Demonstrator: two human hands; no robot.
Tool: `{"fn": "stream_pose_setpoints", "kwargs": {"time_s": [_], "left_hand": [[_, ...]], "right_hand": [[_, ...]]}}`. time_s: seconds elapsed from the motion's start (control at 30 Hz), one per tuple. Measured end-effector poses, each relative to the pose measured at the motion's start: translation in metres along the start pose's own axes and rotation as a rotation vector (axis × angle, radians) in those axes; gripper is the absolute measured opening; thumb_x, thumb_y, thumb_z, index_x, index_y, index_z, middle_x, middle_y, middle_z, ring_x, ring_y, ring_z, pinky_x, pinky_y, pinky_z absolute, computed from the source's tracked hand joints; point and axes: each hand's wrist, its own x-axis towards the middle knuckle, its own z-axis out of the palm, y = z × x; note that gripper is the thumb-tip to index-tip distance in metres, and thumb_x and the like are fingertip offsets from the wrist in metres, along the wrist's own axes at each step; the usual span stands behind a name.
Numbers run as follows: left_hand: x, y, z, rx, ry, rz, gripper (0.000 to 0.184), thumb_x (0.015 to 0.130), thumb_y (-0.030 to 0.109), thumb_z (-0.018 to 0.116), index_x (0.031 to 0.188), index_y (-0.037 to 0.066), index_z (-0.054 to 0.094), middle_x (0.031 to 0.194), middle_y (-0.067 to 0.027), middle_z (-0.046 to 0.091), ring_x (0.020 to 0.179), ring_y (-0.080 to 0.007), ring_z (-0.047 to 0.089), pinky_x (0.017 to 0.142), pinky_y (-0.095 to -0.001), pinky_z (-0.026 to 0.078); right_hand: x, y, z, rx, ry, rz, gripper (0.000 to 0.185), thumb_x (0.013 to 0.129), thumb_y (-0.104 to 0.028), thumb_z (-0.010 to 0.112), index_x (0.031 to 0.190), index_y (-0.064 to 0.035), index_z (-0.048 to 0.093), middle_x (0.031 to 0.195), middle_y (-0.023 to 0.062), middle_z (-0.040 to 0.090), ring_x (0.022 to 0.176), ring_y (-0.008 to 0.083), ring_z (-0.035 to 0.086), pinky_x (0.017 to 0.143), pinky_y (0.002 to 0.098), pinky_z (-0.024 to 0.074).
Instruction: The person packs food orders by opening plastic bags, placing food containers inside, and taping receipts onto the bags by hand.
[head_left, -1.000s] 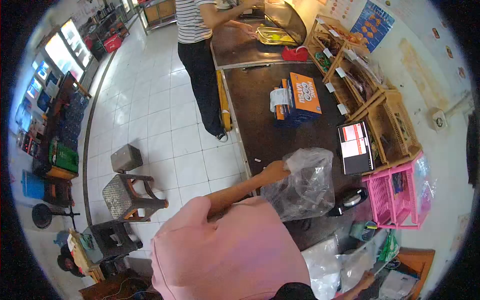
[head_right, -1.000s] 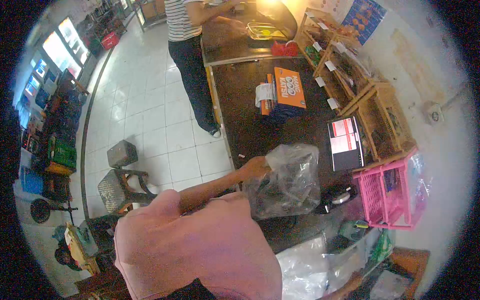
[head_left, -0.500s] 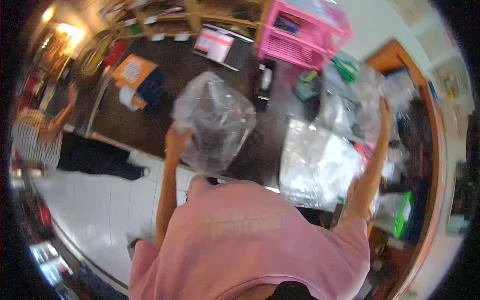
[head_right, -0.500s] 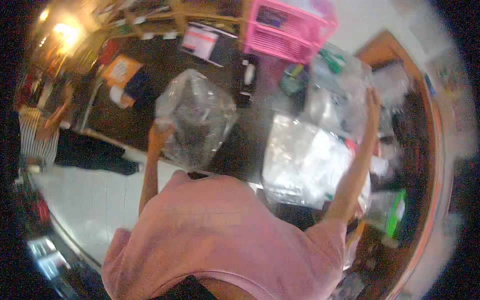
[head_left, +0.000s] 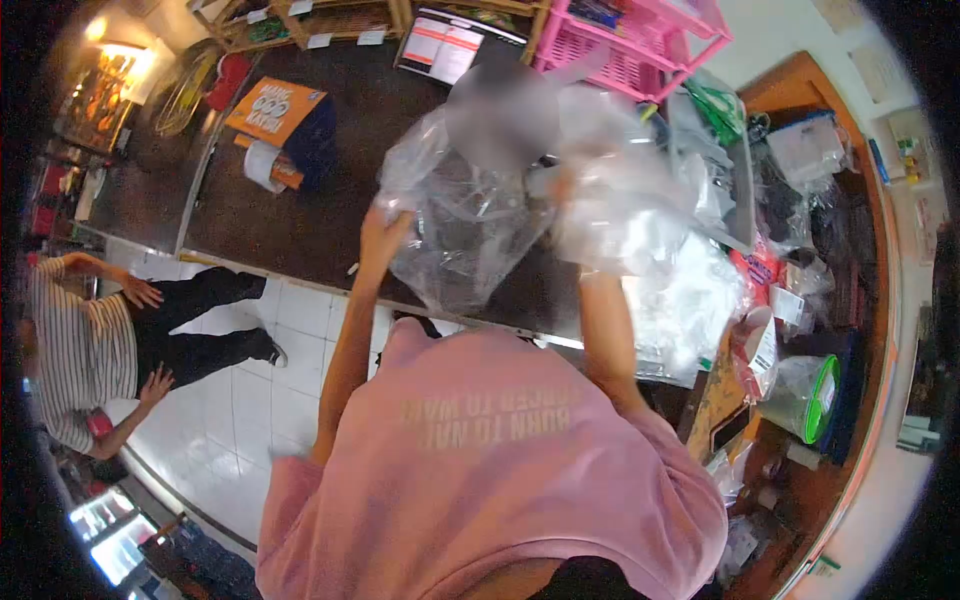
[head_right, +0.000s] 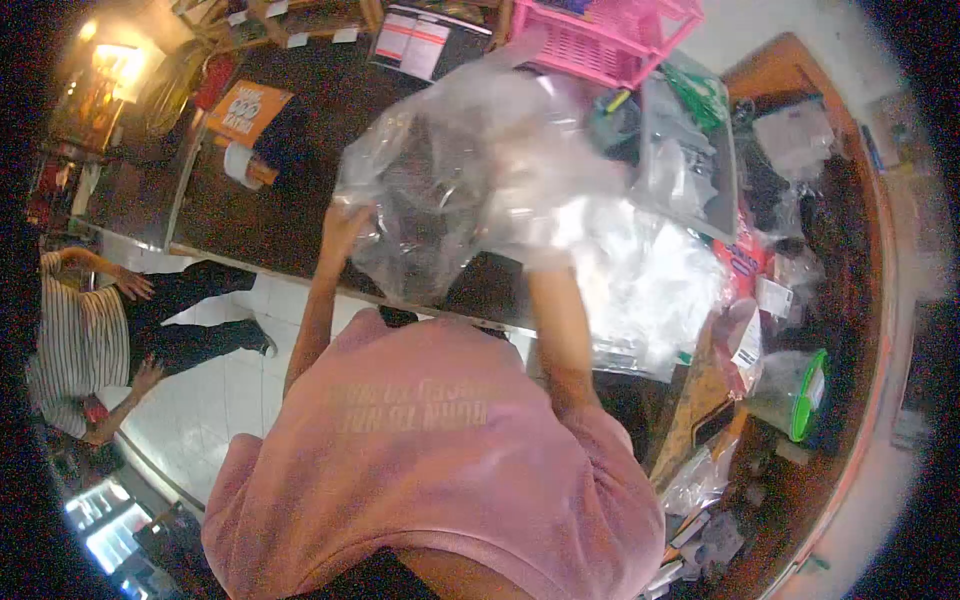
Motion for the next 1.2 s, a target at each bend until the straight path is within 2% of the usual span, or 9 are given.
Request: {"fn": "stream_pose_setpoints", "kwargs": {"time_s": [0.17, 0.23, 0.4, 0.7, 0.73, 0.77, 1.0, 1.1, 1.2], "left_hand": [[0.0, -0.012, -0.053, -0.099, 0.06, 0.05, 0.027, 0.073, 0.012, 0.061, 0.098, 0.002, 0.054, 0.089, -0.0075, 0.058, 0.08, -0.0132, 0.055, 0.066, -0.0284, 0.045], [0.006, -0.043, -0.086, -0.135, 0.113, 0.048, 0.026, 0.074, 0.011, 0.061, 0.097, 0.002, 0.054, 0.089, -0.0073, 0.057, 0.08, -0.0134, 0.054, 0.066, -0.028, 0.045], [0.016, -0.052, -0.141, -0.226, -0.049, -0.1, 0.028, 0.077, 0.017, 0.06, 0.098, 0.001, 0.054, 0.078, -0.006, 0.056, 0.057, -0.0105, 0.054, 0.051, -0.0251, 0.043], [0.043, -0.08, -0.134, -0.147, -0.06, 0.294, 0.029, 0.079, 0.017, 0.058, 0.1, -0.001, 0.053, 0.082, -0.0083, 0.058, 0.058, -0.0117, 0.055, 0.051, -0.0257, 0.044], [0.046, -0.072, -0.158, -0.075, -0.215, -0.09, 0.025, 0.08, 0.015, 0.055, 0.099, -0.002, 0.053, 0.086, -0.0089, 0.058, 0.061, -0.0125, 0.056, 0.053, -0.026, 0.045], [0.033, -0.045, -0.174, -0.432, -0.042, -0.108, 0.022, 0.083, 0.014, 0.049, 0.099, -0.002, 0.054, 0.087, -0.0094, 0.058, 0.062, -0.0126, 0.057, 0.051, -0.026, 0.045], [0.011, -0.039, -0.155, -0.168, 0.001, 0.118, 0.058, 0.077, 0.009, 0.056, 0.125, 0.005, 0.023, 0.099, -0.0144, 0.051, 0.09, -0.0207, 0.053, 0.078, -0.0303, 0.042], [0.011, -0.023, -0.141, -0.365, 0.013, 0.2, 0.056, 0.076, 0.018, 0.062, 0.119, 0.001, 0.031, 0.104, -0.0178, 0.046, 0.098, -0.0258, 0.048, 0.084, -0.0343, 0.038], [0.012, -0.017, -0.157, 0.262, 0.011, 0.321, 0.055, 0.071, 0.026, 0.067, 0.11, -0.001, 0.04, 0.105, -0.0201, 0.042, 0.1, -0.0306, 0.042, 0.083, -0.0395, 0.036]], "right_hand": [[0.013, 0.071, 0.05, -0.087, -0.145, -0.004, 0.031, 0.081, -0.027, 0.054, 0.098, -0.0027, 0.059, 0.105, 0.0085, 0.056, 0.104, 0.0171, 0.047, 0.091, 0.0305, 0.0345], [0.032, 0.057, 0.034, -0.213, 0.082, 0.477, 0.037, 0.079, -0.033, 0.058, 0.102, -0.0037, 0.057, 0.099, 0.0034, 0.057, 0.098, 0.0166, 0.049, 0.087, 0.0284, 0.0367], [0.005, -0.029, 0.074, 0.008, 0.4, 0.016, 0.038, 0.077, -0.027, 0.059, 0.104, -0.0017, 0.055, 0.097, 0.0045, 0.057, 0.094, 0.0203, 0.052, 0.083, 0.0312, 0.0411], [0.027, 0.148, 0.174, -1.529, 0.056, 0.116, 0.035, 0.079, -0.029, 0.055, 0.099, -0.0005, 0.056, 0.096, 0.0131, 0.056, 0.095, 0.0282, 0.051, 0.081, 0.0366, 0.0426], [0.024, 0.156, 0.174, -1.593, 0.06, 0.141, 0.035, 0.079, -0.029, 0.055, 0.098, -0.0004, 0.056, 0.096, 0.014, 0.056, 0.095, 0.0291, 0.051, 0.08, 0.0372, 0.0428], [0.021, 0.156, 0.174, -1.635, 0.06, 0.147, 0.034, 0.079, -0.029, 0.054, 0.097, -0.0002, 0.057, 0.096, 0.0149, 0.056, 0.095, 0.03, 0.051, 0.08, 0.0378, 0.0429], [0.019, 0.169, 0.159, -1.857, -0.058, 0.075, 0.034, 0.08, -0.03, 0.051, 0.093, 0.0007, 0.058, 0.096, 0.0216, 0.055, 0.096, 0.0362, 0.051, 0.078, 0.042, 0.0441], [0.028, 0.155, 0.164, -1.886, -0.232, 0.104, 0.035, 0.081, -0.031, 0.05, 0.091, 0.0011, 0.058, 0.096, 0.0244, 0.055, 0.096, 0.0388, 0.051, 0.078, 0.0438, 0.0446], [0.055, 0.094, 0.182, -1.524, -0.434, 0.441, 0.034, 0.079, -0.028, 0.054, 0.088, 0.0046, 0.057, 0.089, 0.0235, 0.057, 0.095, 0.0388, 0.053, 0.076, 0.0439, 0.046]]}}
